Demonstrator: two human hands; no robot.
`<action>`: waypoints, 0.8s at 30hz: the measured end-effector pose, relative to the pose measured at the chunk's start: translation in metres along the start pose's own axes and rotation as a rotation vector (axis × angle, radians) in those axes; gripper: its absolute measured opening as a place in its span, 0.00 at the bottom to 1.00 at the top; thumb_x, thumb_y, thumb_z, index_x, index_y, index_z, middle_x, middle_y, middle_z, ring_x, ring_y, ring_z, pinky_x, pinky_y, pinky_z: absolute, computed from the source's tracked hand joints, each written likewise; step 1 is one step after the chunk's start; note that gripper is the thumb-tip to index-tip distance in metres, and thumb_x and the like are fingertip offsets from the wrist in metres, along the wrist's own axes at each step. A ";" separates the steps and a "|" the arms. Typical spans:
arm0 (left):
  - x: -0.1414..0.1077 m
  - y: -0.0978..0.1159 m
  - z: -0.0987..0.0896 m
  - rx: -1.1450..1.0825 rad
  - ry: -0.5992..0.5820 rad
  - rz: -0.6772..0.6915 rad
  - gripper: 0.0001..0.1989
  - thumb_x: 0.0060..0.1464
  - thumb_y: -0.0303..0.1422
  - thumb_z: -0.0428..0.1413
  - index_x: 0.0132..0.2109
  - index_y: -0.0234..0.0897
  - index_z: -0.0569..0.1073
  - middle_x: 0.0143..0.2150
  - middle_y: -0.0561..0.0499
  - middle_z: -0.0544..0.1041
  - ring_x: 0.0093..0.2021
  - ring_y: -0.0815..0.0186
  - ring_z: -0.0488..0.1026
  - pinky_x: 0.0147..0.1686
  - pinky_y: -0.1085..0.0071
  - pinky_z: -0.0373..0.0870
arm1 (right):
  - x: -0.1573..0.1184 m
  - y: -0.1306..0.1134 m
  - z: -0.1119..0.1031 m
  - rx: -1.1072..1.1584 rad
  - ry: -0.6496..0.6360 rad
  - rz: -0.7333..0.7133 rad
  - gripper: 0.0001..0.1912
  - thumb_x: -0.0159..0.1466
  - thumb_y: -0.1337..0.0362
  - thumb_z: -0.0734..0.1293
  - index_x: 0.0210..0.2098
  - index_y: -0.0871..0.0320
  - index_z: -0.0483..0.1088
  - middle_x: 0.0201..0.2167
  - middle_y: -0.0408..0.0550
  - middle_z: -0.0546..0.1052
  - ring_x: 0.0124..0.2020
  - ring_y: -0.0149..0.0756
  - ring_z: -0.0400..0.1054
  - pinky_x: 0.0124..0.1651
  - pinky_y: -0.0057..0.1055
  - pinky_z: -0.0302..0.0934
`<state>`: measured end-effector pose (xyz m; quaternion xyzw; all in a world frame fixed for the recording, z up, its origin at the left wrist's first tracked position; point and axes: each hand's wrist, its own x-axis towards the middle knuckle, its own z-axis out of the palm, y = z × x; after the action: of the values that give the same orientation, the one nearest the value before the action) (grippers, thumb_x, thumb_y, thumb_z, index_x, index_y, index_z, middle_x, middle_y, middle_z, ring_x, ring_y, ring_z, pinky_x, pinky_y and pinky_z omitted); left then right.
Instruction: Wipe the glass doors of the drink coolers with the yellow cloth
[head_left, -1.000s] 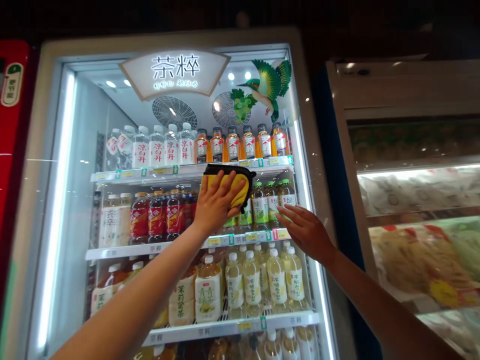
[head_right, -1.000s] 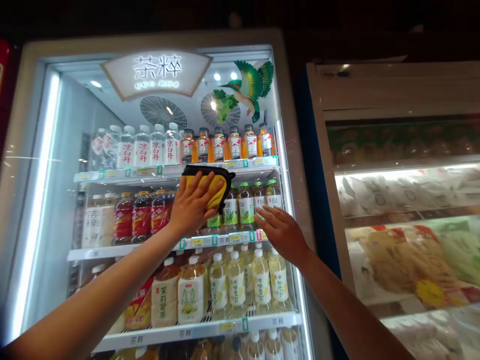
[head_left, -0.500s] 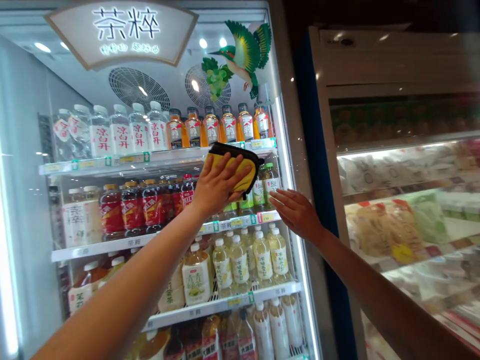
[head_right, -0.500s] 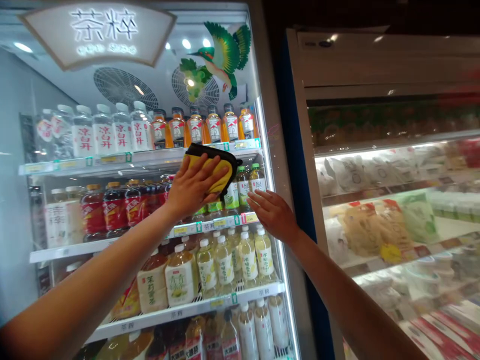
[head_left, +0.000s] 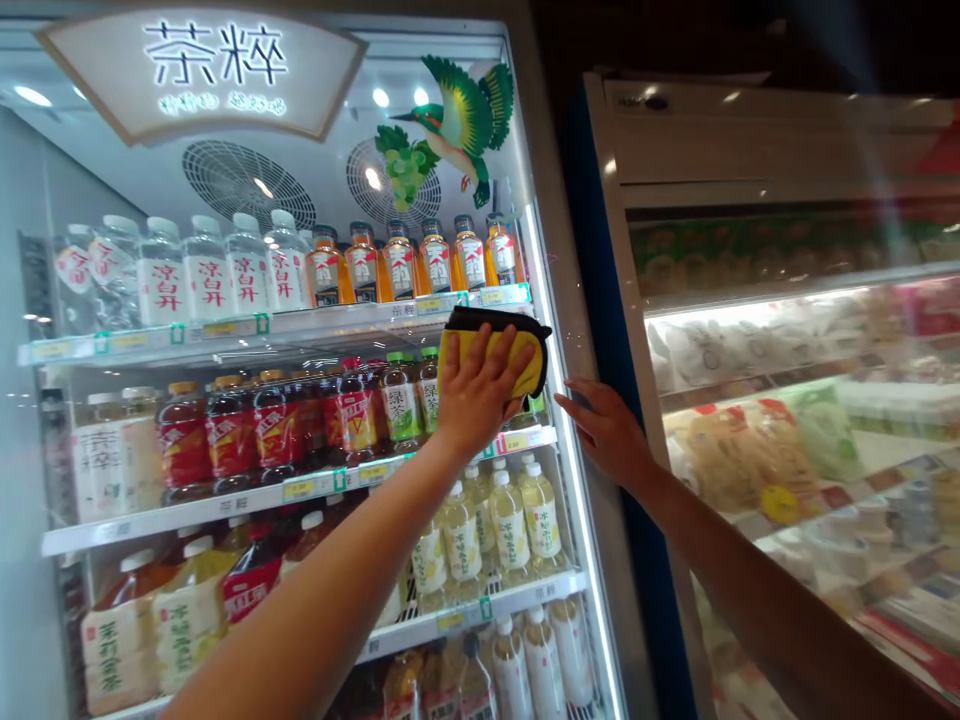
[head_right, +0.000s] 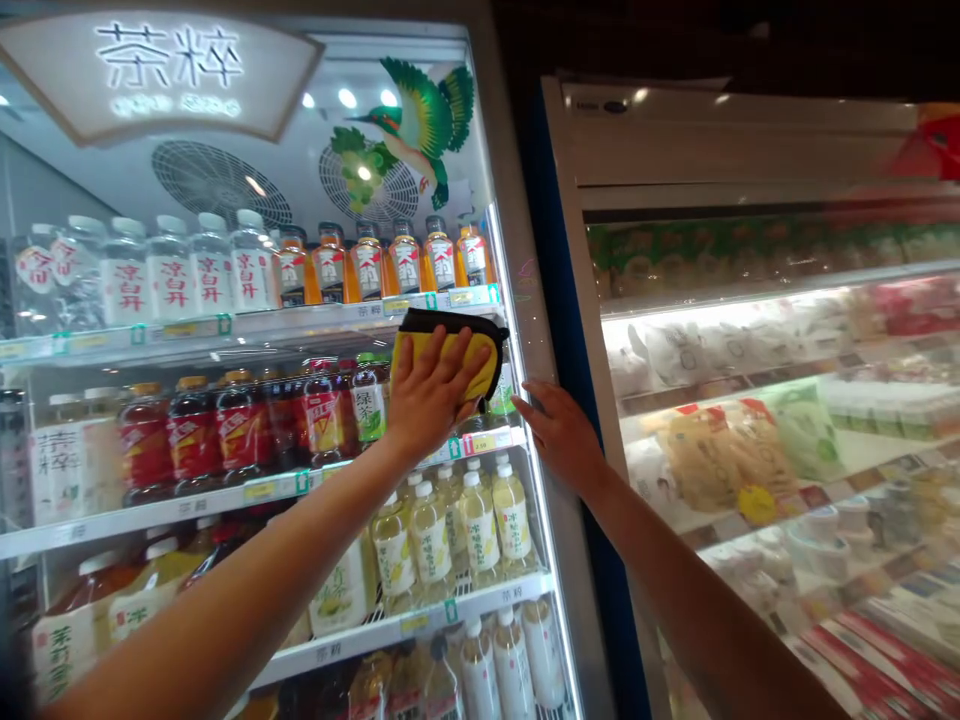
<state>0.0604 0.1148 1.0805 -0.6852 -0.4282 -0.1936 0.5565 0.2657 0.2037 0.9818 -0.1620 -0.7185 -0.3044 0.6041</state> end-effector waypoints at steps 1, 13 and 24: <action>0.009 0.003 0.001 -0.005 -0.002 0.006 0.38 0.61 0.41 0.59 0.74 0.50 0.55 0.78 0.49 0.52 0.78 0.46 0.43 0.74 0.38 0.35 | 0.002 0.001 0.000 0.010 0.010 0.015 0.24 0.69 0.74 0.59 0.59 0.55 0.75 0.58 0.54 0.77 0.61 0.46 0.69 0.62 0.47 0.69; 0.013 -0.003 0.002 -0.002 0.153 -0.188 0.38 0.61 0.40 0.59 0.74 0.48 0.56 0.78 0.47 0.52 0.77 0.44 0.44 0.74 0.36 0.33 | -0.004 0.014 -0.002 0.184 0.016 0.098 0.28 0.68 0.74 0.57 0.63 0.50 0.71 0.65 0.52 0.72 0.67 0.46 0.65 0.67 0.51 0.64; 0.075 -0.016 -0.005 -0.035 0.119 -0.155 0.34 0.63 0.40 0.57 0.73 0.52 0.58 0.77 0.49 0.54 0.78 0.47 0.45 0.73 0.34 0.29 | 0.040 0.004 -0.034 0.276 0.210 0.249 0.23 0.70 0.69 0.57 0.59 0.51 0.75 0.58 0.50 0.77 0.60 0.41 0.72 0.64 0.43 0.68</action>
<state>0.0906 0.1380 1.1471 -0.6471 -0.4424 -0.2839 0.5522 0.2857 0.1802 1.0245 -0.1327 -0.6609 -0.1414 0.7250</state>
